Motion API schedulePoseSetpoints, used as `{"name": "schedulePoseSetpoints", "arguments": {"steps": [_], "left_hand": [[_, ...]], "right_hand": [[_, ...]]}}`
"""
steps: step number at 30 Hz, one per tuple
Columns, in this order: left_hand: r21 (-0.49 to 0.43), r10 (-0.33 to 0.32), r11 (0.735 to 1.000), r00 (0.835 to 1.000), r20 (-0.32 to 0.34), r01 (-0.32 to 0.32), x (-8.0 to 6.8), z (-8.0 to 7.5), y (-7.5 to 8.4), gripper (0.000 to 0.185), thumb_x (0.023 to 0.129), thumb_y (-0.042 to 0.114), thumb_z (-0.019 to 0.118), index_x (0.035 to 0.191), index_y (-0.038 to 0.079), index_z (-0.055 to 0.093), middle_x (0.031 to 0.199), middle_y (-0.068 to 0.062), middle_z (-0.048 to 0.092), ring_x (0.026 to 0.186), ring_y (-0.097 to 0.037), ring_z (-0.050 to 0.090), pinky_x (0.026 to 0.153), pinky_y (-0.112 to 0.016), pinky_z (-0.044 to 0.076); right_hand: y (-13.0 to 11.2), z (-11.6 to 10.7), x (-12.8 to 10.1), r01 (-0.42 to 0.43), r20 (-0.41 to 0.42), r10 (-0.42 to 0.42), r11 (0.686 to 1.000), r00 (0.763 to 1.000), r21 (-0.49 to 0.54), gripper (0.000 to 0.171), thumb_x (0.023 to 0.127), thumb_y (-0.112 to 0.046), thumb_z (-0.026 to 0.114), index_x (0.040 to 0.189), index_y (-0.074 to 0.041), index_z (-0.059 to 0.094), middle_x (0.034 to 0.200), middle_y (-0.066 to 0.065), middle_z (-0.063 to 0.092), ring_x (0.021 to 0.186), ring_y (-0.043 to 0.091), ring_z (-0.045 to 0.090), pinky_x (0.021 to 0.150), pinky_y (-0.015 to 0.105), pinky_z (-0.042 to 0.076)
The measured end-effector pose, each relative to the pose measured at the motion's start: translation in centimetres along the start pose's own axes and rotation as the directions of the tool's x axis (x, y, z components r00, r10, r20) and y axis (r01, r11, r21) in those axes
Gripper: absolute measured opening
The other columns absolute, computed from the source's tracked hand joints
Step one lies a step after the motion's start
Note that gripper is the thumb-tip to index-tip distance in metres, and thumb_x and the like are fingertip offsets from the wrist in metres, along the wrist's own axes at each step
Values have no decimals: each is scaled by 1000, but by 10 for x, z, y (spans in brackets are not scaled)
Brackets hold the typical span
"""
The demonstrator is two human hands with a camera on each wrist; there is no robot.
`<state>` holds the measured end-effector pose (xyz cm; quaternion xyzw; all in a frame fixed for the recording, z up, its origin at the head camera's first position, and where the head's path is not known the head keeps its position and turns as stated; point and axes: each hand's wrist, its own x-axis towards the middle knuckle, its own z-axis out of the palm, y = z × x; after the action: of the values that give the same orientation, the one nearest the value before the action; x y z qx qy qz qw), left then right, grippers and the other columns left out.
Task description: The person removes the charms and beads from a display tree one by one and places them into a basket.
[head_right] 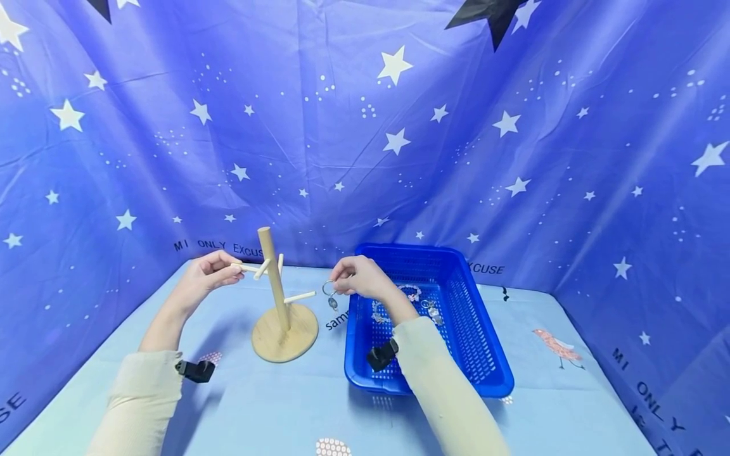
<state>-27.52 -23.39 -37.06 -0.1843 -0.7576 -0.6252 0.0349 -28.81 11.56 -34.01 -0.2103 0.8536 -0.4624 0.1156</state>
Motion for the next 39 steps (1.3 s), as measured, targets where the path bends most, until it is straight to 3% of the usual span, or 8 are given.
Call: {"name": "schedulePoseSetpoints", "arguments": {"steps": [10,22,32,39], "left_hand": [[4,-3,1000,1000,-1,3,0,0,0,4,100,15,61,99,16,65,93,15,72,88,-2,70,83,-18,59],[4,0,1000,1000,-4,0,0,0,0,4,99,15,61,99,16,65,92,15,71,88,-2,70,83,-18,59],[2,-4,1000,1000,-9,4,-1,0,1,3,99,15,62,99,15,65,93,12,73,88,-3,70,83,-19,59],[-11,6,1000,1000,-9,-6,1,0,1,5,99,13,61,98,16,66,92,9,72,86,-2,70,82,-19,60]], "right_hand": [[-1,-17,-15,40,-37,-40,999,999,8,15,93,-5,67,105,4,67,89,11,71,81,16,71,83,40,63],[16,-43,-34,62,-55,-61,998,997,17,17,95,-8,66,104,6,66,91,16,72,89,30,72,81,33,63],[20,-51,-44,46,-43,-46,999,998,2,20,95,-8,64,106,9,64,94,20,71,83,15,71,80,30,62],[24,-56,-50,42,-29,-42,999,999,-8,18,95,-7,63,104,8,63,92,18,70,84,20,70,78,29,62]]}}
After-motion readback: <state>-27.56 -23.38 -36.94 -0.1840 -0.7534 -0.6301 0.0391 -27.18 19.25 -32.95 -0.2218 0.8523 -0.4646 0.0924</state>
